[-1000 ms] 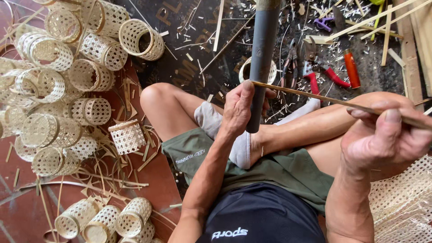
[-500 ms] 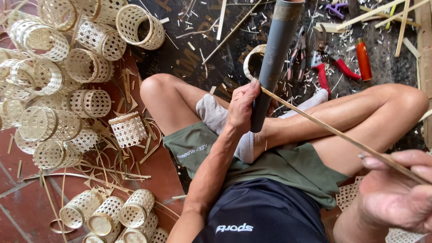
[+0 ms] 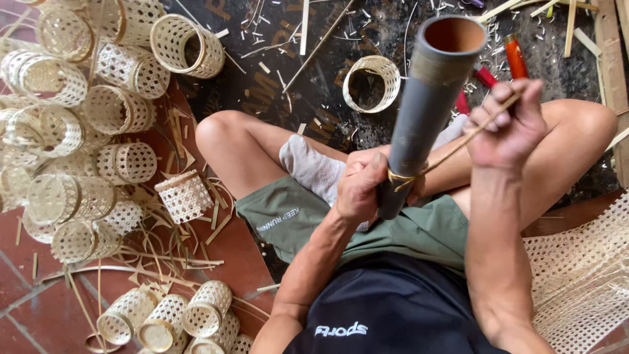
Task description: The person sits cross-legged on the floor and weaves thin bamboo strips into small cylindrical baskets. They use a metal pipe as a form, a knife to trim strips, and pliers to adjust the weave, repeatedly bending and inserting strips to build the basket walls.
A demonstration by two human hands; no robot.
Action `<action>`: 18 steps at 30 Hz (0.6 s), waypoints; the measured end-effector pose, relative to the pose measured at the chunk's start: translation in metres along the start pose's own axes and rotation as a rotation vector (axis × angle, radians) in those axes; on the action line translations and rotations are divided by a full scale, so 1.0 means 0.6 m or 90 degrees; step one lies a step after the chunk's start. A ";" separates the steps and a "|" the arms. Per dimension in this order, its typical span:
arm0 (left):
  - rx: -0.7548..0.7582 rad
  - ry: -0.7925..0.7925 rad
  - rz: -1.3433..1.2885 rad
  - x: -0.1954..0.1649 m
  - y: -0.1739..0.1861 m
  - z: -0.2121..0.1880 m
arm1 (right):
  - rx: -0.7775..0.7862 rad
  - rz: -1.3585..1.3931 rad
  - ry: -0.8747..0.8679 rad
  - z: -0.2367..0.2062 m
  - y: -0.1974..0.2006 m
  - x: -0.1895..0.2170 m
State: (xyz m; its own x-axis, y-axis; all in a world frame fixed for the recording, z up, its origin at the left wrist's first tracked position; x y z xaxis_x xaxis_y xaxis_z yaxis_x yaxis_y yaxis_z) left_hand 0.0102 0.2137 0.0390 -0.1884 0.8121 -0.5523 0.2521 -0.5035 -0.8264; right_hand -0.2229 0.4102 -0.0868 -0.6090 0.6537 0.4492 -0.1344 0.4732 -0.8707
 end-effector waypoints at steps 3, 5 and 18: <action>0.077 -0.004 0.066 -0.021 -0.003 -0.005 | 0.112 0.064 -0.099 0.054 -0.066 -0.062; 0.118 0.059 -0.039 -0.019 -0.003 -0.004 | 0.188 0.082 -0.164 0.072 -0.119 -0.117; 0.185 0.115 -0.236 -0.058 0.052 0.006 | 0.228 -0.110 -0.179 0.119 -0.267 -0.217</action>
State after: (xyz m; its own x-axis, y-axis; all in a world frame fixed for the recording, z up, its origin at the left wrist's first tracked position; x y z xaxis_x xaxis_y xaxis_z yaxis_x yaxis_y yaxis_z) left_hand 0.0213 0.1688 0.0322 -0.0416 0.9770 -0.2092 -0.0796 -0.2120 -0.9740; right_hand -0.1777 0.2072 -0.0200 -0.7353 0.3756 0.5642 -0.4819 0.2956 -0.8249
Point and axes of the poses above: each hand's wrist, its own z-axis towards the middle knuckle, its own y-axis out of the back of the hand, x = y × z, the point moved 1 cm from there along z, towards the middle knuckle, and after that the axes turned 6 degrees about -x, right-handed, at the moved point
